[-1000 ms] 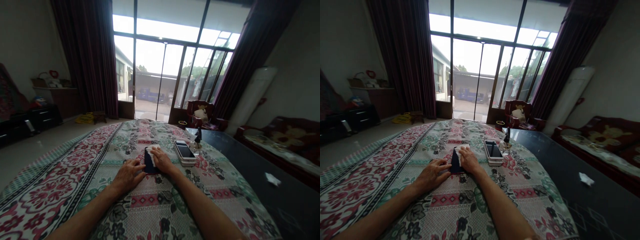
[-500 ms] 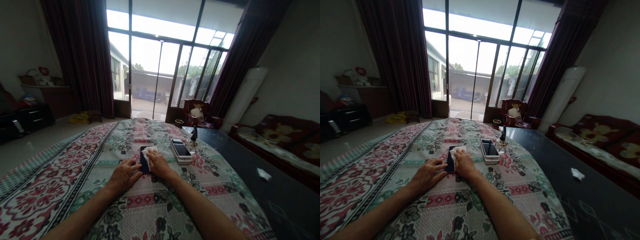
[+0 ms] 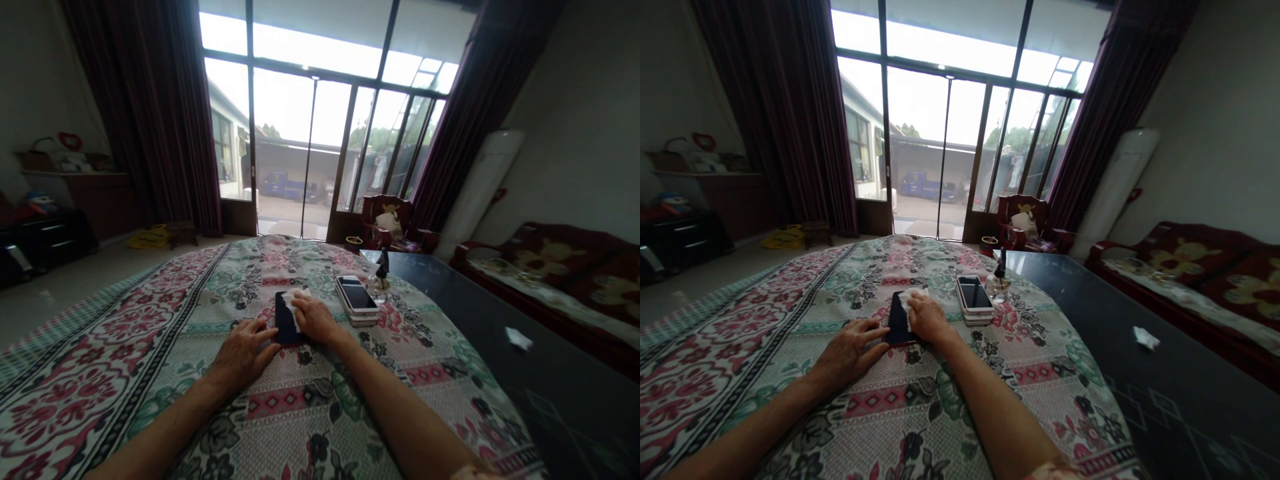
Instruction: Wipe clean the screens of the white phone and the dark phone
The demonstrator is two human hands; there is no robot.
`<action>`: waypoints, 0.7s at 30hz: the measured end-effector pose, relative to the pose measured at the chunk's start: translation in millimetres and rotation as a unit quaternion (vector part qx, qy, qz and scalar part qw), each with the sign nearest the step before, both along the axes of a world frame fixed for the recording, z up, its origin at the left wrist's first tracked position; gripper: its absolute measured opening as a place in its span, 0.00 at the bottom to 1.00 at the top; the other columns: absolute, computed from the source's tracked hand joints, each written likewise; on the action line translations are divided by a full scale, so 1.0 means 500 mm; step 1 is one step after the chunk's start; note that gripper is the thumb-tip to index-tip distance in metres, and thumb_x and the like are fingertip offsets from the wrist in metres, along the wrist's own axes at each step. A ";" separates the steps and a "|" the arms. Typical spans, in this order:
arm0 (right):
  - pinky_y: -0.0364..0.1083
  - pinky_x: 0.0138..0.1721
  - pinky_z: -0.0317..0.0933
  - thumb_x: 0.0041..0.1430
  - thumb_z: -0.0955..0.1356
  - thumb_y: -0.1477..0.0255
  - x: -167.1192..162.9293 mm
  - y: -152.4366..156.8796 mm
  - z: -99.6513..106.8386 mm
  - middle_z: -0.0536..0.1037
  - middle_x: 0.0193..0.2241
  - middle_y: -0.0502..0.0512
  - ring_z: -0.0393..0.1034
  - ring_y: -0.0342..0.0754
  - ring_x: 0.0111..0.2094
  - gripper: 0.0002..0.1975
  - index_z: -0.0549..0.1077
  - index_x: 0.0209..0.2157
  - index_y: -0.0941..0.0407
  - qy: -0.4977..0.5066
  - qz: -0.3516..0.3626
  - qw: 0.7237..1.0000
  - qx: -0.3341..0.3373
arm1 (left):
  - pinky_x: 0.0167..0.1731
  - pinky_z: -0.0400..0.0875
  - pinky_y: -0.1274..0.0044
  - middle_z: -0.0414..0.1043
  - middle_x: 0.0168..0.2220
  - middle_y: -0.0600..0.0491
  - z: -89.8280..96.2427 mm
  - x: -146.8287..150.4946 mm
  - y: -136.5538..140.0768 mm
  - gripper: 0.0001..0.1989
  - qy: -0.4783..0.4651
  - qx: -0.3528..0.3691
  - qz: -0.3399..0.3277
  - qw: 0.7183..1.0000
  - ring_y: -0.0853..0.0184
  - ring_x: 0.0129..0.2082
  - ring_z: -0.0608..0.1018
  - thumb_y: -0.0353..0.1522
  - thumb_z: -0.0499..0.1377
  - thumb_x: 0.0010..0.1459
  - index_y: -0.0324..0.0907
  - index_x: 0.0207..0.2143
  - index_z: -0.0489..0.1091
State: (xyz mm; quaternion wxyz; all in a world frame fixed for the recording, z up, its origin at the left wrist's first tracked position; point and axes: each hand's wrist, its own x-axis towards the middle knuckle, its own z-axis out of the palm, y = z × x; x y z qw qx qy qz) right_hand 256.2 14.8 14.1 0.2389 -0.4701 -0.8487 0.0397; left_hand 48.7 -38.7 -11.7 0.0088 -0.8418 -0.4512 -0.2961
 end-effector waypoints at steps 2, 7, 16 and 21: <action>0.48 0.52 0.60 0.58 0.61 0.80 0.008 -0.006 0.009 0.75 0.50 0.57 0.68 0.50 0.50 0.15 0.76 0.40 0.55 -0.010 0.014 1.000 -0.007 | 0.49 0.69 0.65 0.74 0.45 0.48 0.004 0.001 -0.002 0.14 -0.004 -0.005 0.002 1.000 0.58 0.47 0.73 0.38 0.58 0.59 0.47 0.46 0.76; 0.45 0.47 0.62 0.50 0.63 0.84 0.021 -0.020 0.035 0.80 0.42 0.54 0.72 0.49 0.44 0.18 0.78 0.36 0.54 -0.049 0.013 0.998 -0.021 | 0.49 0.69 0.65 0.74 0.46 0.46 0.009 0.004 -0.003 0.14 0.009 -0.008 0.005 1.000 0.57 0.47 0.73 0.38 0.58 0.59 0.45 0.46 0.76; 0.43 0.35 0.61 0.48 0.65 0.83 0.011 -0.063 0.099 0.81 0.29 0.53 0.74 0.48 0.33 0.15 0.80 0.29 0.52 -0.153 0.019 0.985 -0.074 | 0.50 0.68 0.65 0.73 0.48 0.45 0.007 0.000 -0.004 0.15 0.027 -0.004 0.001 1.000 0.57 0.48 0.72 0.37 0.56 0.61 0.43 0.47 0.74; 0.40 0.33 0.58 0.48 0.65 0.83 0.004 -0.093 0.136 0.81 0.30 0.54 0.73 0.46 0.33 0.14 0.80 0.32 0.55 -0.210 0.053 0.965 -0.149 | 0.51 0.68 0.65 0.73 0.48 0.46 0.015 0.002 -0.008 0.14 0.031 -0.007 0.003 0.999 0.58 0.48 0.73 0.35 0.56 0.61 0.43 0.47 0.74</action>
